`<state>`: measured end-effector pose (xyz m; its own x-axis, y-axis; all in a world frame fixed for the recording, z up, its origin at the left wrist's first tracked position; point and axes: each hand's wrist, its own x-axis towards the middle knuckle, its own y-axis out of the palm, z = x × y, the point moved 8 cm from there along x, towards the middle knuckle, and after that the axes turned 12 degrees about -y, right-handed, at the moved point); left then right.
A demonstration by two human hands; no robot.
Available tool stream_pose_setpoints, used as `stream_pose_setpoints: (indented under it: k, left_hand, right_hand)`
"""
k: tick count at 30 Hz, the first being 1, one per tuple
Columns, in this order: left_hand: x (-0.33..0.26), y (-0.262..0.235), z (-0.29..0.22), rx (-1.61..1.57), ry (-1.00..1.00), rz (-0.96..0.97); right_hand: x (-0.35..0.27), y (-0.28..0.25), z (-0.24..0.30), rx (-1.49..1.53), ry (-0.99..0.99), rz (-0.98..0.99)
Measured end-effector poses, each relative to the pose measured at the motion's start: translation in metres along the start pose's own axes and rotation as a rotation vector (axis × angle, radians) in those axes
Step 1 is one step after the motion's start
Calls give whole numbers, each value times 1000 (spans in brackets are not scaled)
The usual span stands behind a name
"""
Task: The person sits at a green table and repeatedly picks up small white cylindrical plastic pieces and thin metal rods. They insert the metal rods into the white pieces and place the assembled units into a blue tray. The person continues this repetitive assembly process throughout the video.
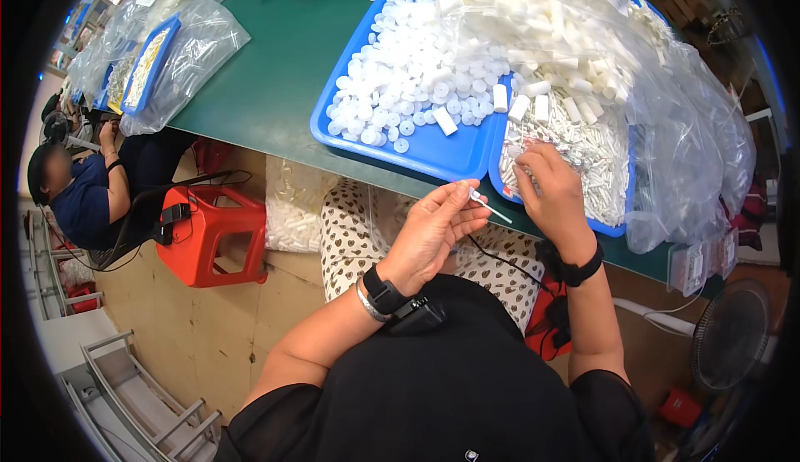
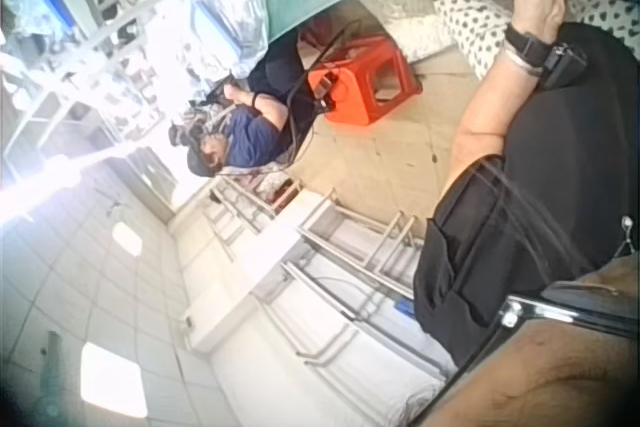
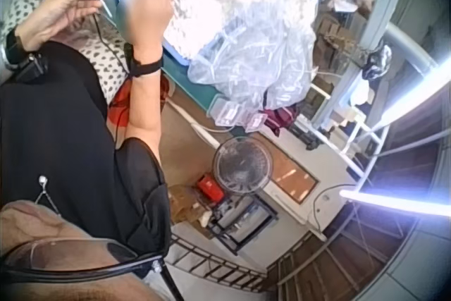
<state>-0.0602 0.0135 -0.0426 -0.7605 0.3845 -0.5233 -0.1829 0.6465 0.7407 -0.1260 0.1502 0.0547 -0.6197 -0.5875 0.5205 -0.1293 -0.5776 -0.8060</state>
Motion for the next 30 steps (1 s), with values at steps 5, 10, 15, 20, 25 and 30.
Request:
stream_pose_setpoints:
  k: [5,10,15,20,25,30]
  left_hand:
    - [0,1,-16,-35,107,12]
    - [2,3,-17,-63,128,-7]
    - [2,1,-17,-60,132,-16]
    - [2,-4,-18,-46,157,-31]
    - [-1,-6,-20,-61,164,-48]
    - [-2,-9,-20,-57,169,-49]
  right_hand:
    - [-21,-5,14,259,132,2]
    - [-24,-11,21,237,151,-15]
    - [-22,-12,27,224,92,-47]
    - [-21,-9,28,212,67,-60]
    - [-18,-8,31,206,68,-68]
    - [-17,-7,33,209,57,-69]
